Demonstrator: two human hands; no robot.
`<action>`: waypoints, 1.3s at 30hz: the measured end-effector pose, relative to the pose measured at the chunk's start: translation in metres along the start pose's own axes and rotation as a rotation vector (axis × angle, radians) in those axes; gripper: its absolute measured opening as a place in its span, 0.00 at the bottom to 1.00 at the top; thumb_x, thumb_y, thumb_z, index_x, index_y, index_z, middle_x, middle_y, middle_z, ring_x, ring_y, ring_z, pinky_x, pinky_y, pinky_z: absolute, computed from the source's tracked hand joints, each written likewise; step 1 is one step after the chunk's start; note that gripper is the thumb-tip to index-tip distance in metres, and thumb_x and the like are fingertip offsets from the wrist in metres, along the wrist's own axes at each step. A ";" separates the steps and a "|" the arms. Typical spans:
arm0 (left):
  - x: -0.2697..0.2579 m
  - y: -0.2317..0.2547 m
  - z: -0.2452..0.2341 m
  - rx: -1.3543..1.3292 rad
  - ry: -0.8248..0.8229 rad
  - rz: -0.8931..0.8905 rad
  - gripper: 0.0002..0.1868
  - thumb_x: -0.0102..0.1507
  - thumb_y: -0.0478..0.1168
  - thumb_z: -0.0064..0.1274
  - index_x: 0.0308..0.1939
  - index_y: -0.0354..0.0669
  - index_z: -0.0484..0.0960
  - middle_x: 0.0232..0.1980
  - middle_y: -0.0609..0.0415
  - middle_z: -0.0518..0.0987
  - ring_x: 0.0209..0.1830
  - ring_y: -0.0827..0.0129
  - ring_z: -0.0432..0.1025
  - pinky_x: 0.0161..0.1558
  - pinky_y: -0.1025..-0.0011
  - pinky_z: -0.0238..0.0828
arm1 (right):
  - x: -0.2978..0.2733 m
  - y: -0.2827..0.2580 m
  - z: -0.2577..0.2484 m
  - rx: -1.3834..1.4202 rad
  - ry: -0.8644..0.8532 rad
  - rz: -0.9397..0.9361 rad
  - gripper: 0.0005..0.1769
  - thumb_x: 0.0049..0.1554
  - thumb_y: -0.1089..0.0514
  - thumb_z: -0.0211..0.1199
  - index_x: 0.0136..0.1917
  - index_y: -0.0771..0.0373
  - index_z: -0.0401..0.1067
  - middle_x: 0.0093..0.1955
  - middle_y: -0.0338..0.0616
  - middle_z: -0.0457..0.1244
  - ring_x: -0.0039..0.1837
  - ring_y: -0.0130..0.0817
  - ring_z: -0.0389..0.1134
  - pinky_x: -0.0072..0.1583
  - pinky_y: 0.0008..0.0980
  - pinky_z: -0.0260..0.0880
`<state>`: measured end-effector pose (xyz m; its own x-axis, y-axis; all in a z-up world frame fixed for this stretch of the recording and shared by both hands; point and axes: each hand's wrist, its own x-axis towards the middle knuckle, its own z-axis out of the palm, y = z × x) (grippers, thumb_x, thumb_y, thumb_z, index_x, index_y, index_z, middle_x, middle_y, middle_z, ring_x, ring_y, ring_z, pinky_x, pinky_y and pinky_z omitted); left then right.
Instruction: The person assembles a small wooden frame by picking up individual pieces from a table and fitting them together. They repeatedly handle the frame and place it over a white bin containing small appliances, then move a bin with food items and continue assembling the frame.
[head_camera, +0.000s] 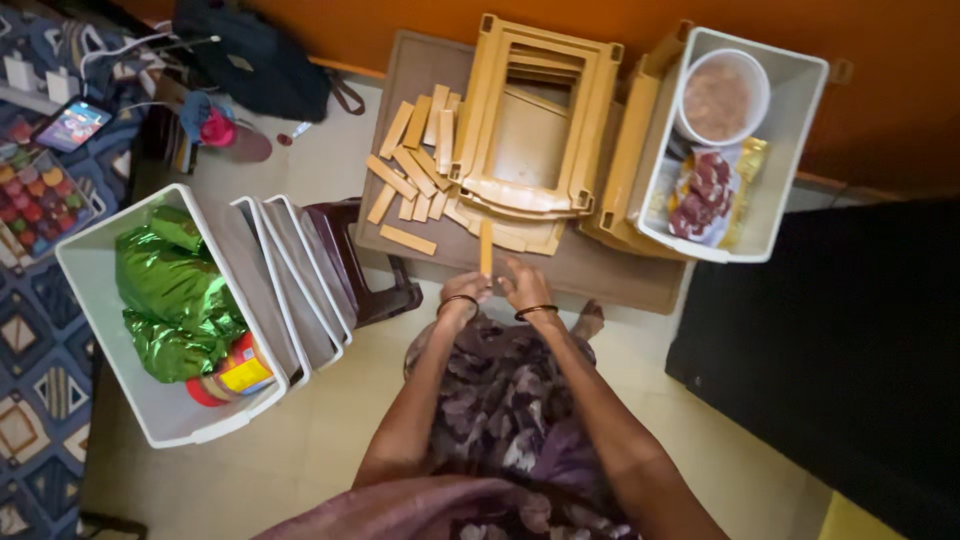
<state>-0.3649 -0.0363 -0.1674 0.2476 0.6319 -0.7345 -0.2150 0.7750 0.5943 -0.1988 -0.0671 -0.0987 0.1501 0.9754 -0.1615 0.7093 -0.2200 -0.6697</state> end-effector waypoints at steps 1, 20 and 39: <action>-0.006 -0.004 0.010 0.007 -0.018 -0.048 0.13 0.63 0.38 0.62 0.48 0.32 0.86 0.36 0.53 0.83 0.27 0.74 0.75 0.29 0.78 0.71 | -0.010 0.003 -0.007 0.002 0.005 0.026 0.26 0.53 0.56 0.71 0.64 0.62 0.71 0.57 0.63 0.67 0.60 0.63 0.68 0.59 0.53 0.70; -0.022 -0.010 0.180 0.279 -0.240 -0.087 0.21 0.66 0.49 0.55 0.59 0.43 0.80 0.29 0.58 0.74 0.17 0.76 0.64 0.17 0.77 0.58 | -0.058 0.035 -0.148 0.238 0.238 -0.076 0.32 0.54 0.66 0.63 0.72 0.63 0.64 0.69 0.61 0.61 0.69 0.62 0.64 0.64 0.51 0.70; -0.001 0.004 0.121 0.142 -0.031 0.023 0.20 0.66 0.41 0.50 0.62 0.46 0.78 0.44 0.56 0.84 0.34 0.73 0.77 0.35 0.74 0.72 | 0.057 0.026 -0.264 -0.571 0.036 -0.363 0.20 0.45 0.57 0.76 0.51 0.61 0.78 0.51 0.54 0.67 0.55 0.55 0.67 0.56 0.49 0.71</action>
<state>-0.2514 -0.0326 -0.1252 0.2734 0.6481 -0.7108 -0.0862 0.7525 0.6530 0.0095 -0.0139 0.0659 -0.1506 0.9881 0.0320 0.9702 0.1540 -0.1871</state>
